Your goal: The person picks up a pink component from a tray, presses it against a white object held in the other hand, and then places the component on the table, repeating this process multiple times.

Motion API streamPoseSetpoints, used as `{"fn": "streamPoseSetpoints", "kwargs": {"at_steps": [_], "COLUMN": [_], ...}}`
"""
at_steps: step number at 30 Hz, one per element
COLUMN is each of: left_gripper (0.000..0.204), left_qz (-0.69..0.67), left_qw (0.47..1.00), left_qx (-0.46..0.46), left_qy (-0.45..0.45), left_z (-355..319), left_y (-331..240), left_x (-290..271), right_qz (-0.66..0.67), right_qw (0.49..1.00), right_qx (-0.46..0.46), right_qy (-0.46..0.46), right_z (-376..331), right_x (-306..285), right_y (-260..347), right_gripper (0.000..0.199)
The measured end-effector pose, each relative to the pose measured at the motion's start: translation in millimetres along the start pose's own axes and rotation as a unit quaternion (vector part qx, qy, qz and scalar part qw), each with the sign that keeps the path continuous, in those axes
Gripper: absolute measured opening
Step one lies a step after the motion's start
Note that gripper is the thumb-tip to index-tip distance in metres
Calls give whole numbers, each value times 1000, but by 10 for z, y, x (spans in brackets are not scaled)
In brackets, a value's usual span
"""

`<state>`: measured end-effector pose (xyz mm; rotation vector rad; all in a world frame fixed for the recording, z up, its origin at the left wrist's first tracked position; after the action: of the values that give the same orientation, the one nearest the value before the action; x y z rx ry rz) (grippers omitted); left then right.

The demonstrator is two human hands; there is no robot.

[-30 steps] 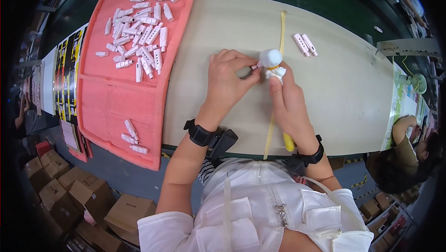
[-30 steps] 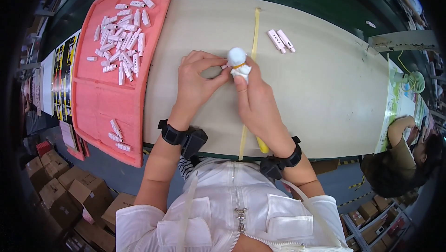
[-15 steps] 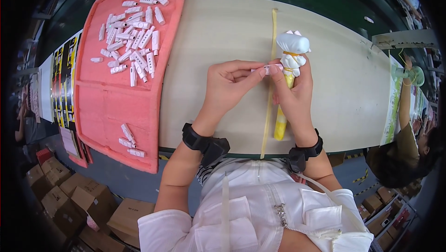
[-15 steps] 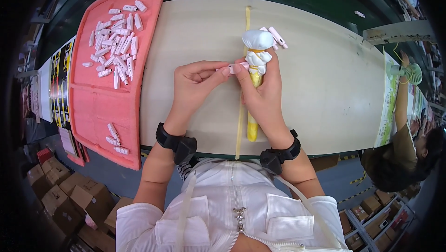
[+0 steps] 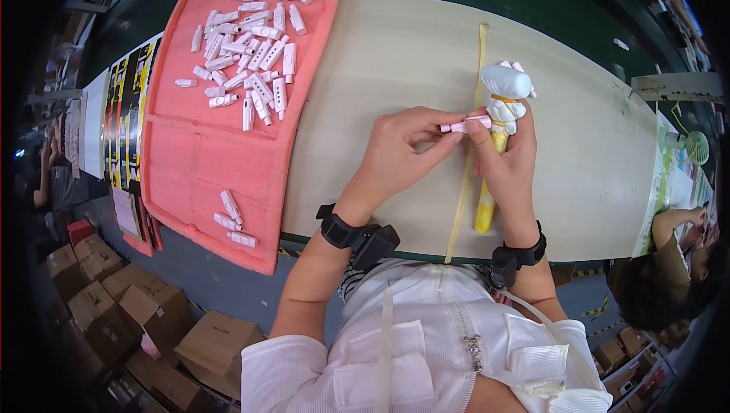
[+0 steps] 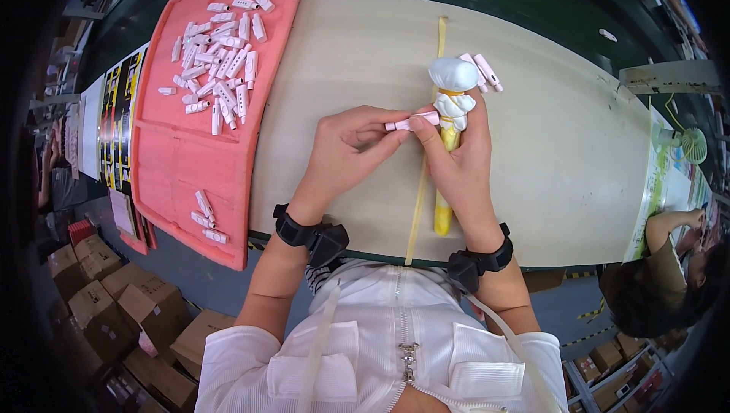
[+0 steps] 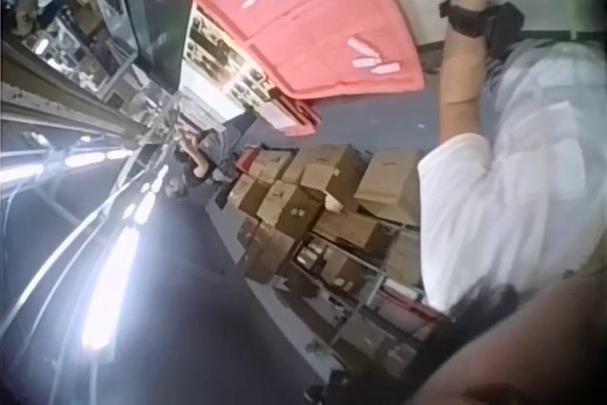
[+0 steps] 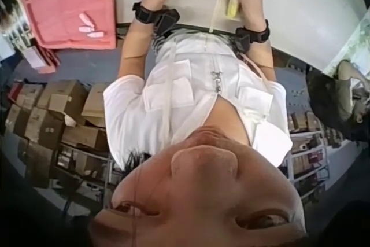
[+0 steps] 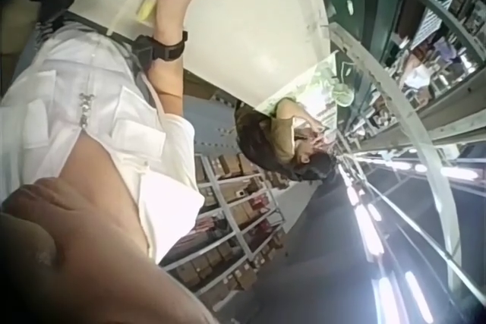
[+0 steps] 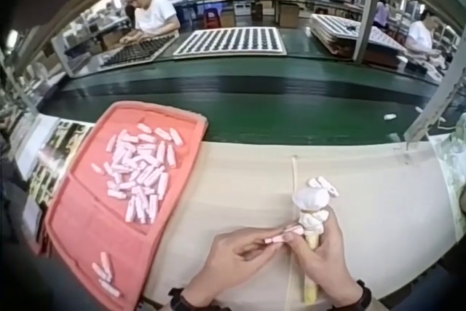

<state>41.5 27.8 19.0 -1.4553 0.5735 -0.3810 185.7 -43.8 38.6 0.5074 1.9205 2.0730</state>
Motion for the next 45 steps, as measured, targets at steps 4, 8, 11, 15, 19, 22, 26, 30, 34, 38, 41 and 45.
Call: {"fn": "streamPoseSetpoints", "kwargs": {"at_steps": [4, 8, 11, 15, 19, 22, 26, 30, 34, 38, 41, 45], "left_gripper": [25, 24, 23, 25, 31, 31, 20, 26, 29, 23, 17, 17], "left_qz": [8, 26, 44, -35, -195, -246, 157, 345, 402, 512, 402, 200], "left_qw": [1000, 999, 999, 965, 870, 825, 986, 910, 867, 774, 831, 961], "left_qx": [26, 19, 27, 20, 16, 12, -24, 232, 287, 354, 369, 190], "left_qy": [-6, -7, -16, -258, -452, -509, -59, 0, 66, 119, 106, 12], "left_z": [-10, -20, -14, -18, 9, 26, 541, 906, 1194, 1342, 1344, 943], "left_y": [-4, -11, -32, -79, -88, -105, -270, -462, -475, -420, -588, -514], "left_x": [-9, 16, -32, -602, -1098, -1185, -472, 396, 882, 1118, 886, 226], "right_qz": [10, 14, 24, 59, 140, 201, 221, 237, 268, 276, 276, 256], "right_qw": [1000, 1000, 1000, 996, 975, 953, 945, 940, 932, 927, 927, 941], "right_qx": [3, 2, 1, 13, 30, 13, 9, 5, -6, -17, -12, 39], "right_qy": [-1, 3, 0, -67, -169, -227, -243, -243, -245, -255, -252, -217], "right_z": [-12, -12, -10, 11, 62, 80, 71, 69, 83, 90, 90, 83], "right_x": [-10, -17, 16, -61, -286, -433, -441, -446, -475, -536, -537, -497], "right_y": [-5, -34, 11, 201, 229, 221, 238, 248, 221, 240, 229, 220], "right_gripper": [50, 49, 46, 39, 31, 26, 24, 24, 23, 21, 19, 22]}}
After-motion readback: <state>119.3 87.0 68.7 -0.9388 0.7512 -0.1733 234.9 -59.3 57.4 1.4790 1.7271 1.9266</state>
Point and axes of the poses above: each hand's wrist, its own z-axis towards the middle knuckle, its own x-axis out of the palm, y = z × x, the point moved 5 cm from there along z, towards the middle knuckle, and after that the axes turned 15 degrees about z, right-handed, at the moved point
